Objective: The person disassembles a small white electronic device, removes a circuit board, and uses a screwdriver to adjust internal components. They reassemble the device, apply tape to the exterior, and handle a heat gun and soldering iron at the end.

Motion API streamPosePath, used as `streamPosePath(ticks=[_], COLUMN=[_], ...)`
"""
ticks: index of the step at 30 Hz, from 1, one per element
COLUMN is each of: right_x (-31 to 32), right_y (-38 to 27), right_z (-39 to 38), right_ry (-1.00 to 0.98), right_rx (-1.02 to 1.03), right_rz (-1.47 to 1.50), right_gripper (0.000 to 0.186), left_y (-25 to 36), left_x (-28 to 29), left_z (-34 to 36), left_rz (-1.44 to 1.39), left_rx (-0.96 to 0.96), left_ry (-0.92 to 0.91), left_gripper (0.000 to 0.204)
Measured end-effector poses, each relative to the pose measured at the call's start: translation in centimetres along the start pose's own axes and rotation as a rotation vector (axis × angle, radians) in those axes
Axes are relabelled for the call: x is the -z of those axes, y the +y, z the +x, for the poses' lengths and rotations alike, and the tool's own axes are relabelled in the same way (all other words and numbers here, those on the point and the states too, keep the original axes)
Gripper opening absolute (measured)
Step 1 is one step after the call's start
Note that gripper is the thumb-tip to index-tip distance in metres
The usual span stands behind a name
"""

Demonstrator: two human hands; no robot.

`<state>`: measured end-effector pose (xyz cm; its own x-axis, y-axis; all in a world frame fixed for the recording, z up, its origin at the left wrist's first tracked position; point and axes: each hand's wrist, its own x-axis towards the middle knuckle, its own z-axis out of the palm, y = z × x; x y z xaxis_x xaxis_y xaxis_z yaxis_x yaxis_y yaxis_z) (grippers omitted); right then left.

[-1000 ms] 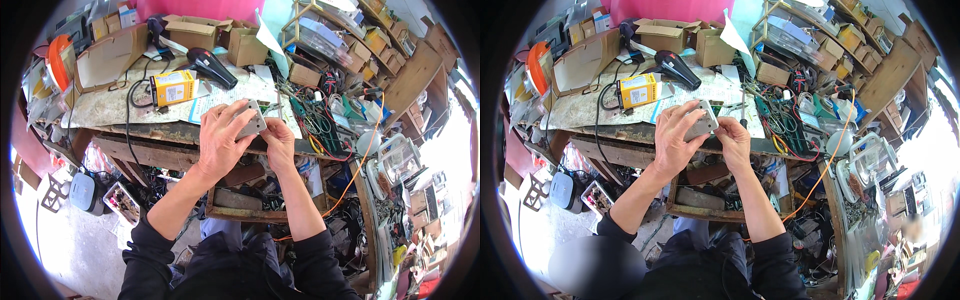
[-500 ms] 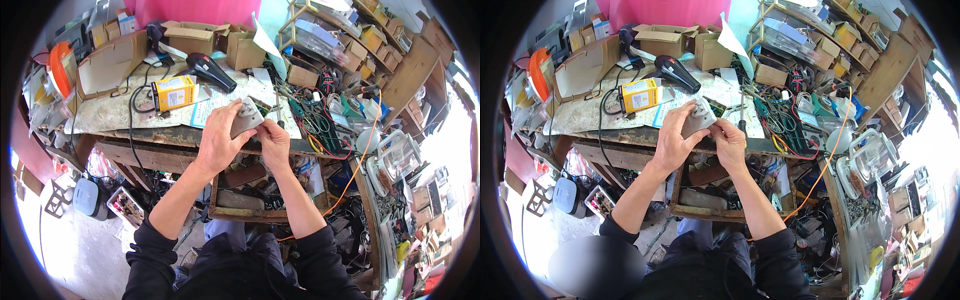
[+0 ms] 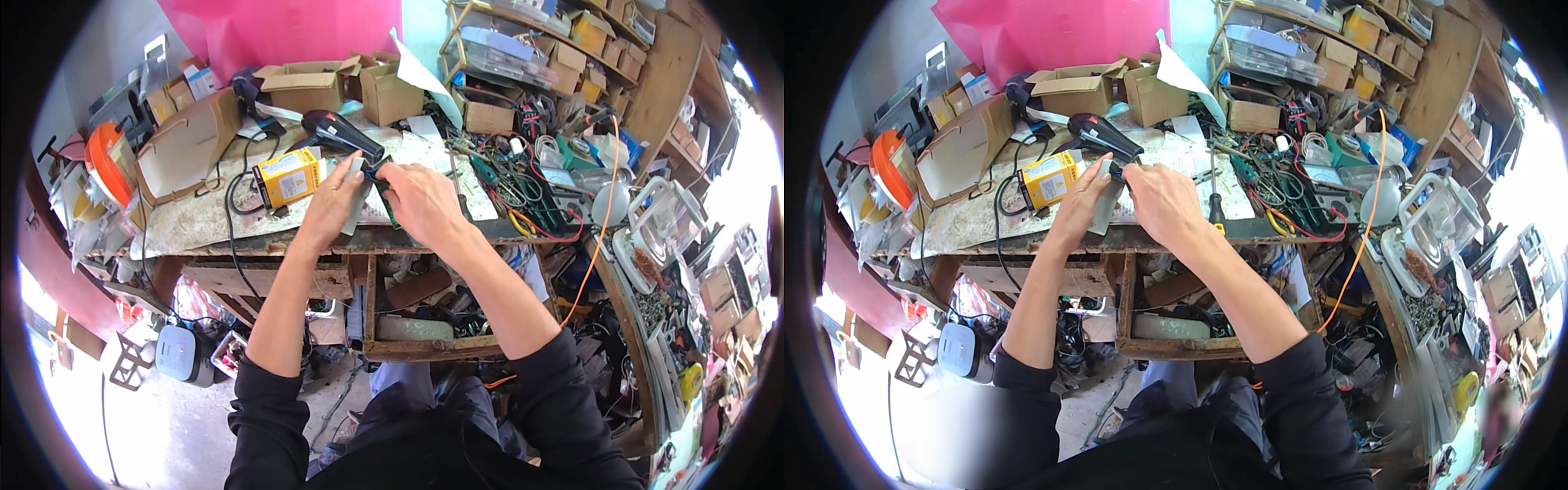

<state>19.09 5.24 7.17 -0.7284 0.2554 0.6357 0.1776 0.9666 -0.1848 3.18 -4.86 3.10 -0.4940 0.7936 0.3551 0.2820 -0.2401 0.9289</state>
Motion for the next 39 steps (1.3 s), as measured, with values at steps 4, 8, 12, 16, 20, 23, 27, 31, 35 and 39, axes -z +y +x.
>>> streamPosePath(ticks=[4, 8, 12, 16, 20, 23, 27, 31, 35, 39], right_x=[-0.9, -1.3, -1.8, -1.8, -1.3, -1.1, -1.0, -1.3, -0.6, -0.5], right_y=[1.1, 0.6, 0.2, 0.5, 0.5, 0.4, 0.1, 0.1, -0.9, -0.5], right_z=[0.9, 1.3, 1.2, 1.6, 1.9, 2.2, 2.4, 1.2, -0.4, -0.9], right_ry=[-0.008, -0.009, 0.034, 0.043, -0.028, -0.069, -0.11, 0.07, 0.087, 0.0], right_rx=[0.092, 0.054, 0.047, 0.022, 0.027, 0.035, 0.058, -0.022, -0.201, -0.292], right_rz=[-0.051, -0.101, -0.126, -0.123, -0.168, -0.185, -0.188, -0.101, 0.018, 0.089], right_gripper=[0.013, 0.009, 0.008, 0.008, 0.013, 0.016, 0.019, 0.009, 0.018, 0.024], left_y=[-0.1, -0.4, -0.4, -1.3, -1.9, -2.3, -2.7, -2.7, -2.6, -2.3], left_x=[1.4, 1.8, 1.8, 2.2, 2.2, 2.5, 2.7, 2.6, 2.6, 2.3], left_z=[0.6, 0.7, 0.6, 1.3, 1.5, 1.3, 1.2, 1.2, 0.7, 0.6], left_rz=[-0.25, -0.328, -0.395, -0.52, -0.631, -0.715, -0.769, -0.751, -0.699, -0.588], left_rx=[0.204, 0.246, 0.297, 0.317, 0.324, 0.335, 0.318, 0.289, 0.27, 0.275], left_ry=[-0.15, -0.188, -0.126, -0.212, -0.249, -0.247, -0.286, -0.286, -0.241, -0.153], left_gripper=[0.049, 0.049, 0.046, 0.049, 0.045, 0.043, 0.044, 0.046, 0.051, 0.055])
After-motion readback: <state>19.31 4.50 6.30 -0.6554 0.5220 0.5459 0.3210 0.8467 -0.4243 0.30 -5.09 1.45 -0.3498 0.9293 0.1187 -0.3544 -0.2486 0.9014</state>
